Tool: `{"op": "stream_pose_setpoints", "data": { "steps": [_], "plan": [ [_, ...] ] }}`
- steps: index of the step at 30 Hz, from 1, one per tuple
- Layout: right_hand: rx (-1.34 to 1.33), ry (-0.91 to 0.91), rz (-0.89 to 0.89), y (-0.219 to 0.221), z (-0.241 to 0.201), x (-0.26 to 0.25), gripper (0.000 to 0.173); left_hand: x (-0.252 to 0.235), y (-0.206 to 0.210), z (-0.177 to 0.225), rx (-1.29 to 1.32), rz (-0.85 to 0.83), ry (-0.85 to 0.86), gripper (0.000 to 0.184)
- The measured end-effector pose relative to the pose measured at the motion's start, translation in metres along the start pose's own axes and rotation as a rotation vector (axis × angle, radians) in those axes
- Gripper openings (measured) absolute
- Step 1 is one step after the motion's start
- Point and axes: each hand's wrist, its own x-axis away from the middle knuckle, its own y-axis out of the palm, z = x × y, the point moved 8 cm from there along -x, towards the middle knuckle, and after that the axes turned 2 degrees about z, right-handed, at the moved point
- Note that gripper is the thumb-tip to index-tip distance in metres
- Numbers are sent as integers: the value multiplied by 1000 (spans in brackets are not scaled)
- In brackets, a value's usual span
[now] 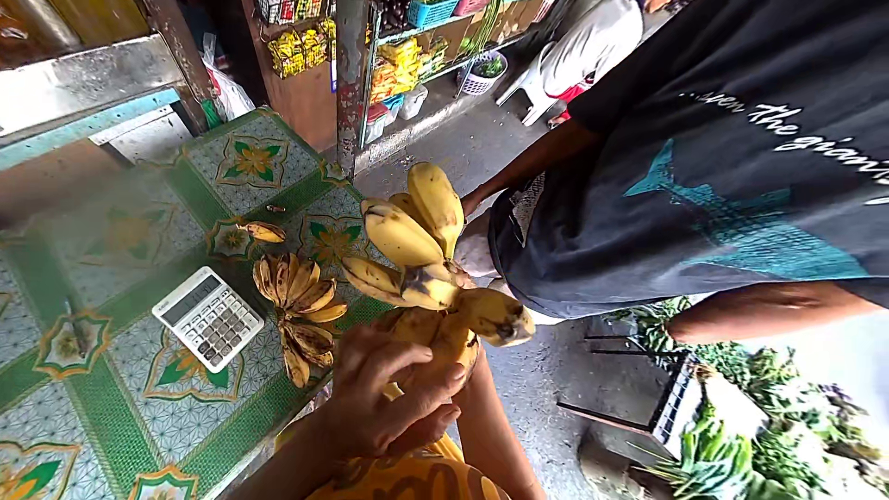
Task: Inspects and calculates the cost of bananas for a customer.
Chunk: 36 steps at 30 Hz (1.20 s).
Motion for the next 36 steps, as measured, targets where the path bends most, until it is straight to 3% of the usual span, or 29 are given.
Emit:
{"op": "stream_pose_setpoints", "data": {
  "steps": [1, 6, 11, 13, 16, 20, 24, 30, 36],
  "plan": [
    [50, -178, -166, -19, 26, -10, 33, -7, -8, -1, -15, 40, -9, 30],
    [-148, -21, -125, -21, 43, -11, 26, -56, -38, -16, -52, 189, -101, 39],
    [-120, 62, -16, -3, 23, -12, 28, -50, -14, -46, 123, 151, -293, 14],
    [-175, 20, -118, -8, 27, -14, 17, -41, -11, -49, 218, 149, -345, 9],
    [-189, -4, -195, -10, 30, -14, 20, -32, -14, -60, 289, 171, -443, 7],
    [-45, 99, -139, -8, 30, -7, 19, -22, -18, -92, 401, 54, -685, 9],
    [54, 203, -60, -26, 57, -4, 20, 10, -5, -114, 551, -133, -760, 20],
    [-61, 311, 32, -71, 110, -12, 24, 27, 39, -105, 320, -326, -632, 45],
    [-79, 426, 70, -105, 152, -11, 24, 53, 69, -123, 173, -189, -777, 40]
  ]
}}
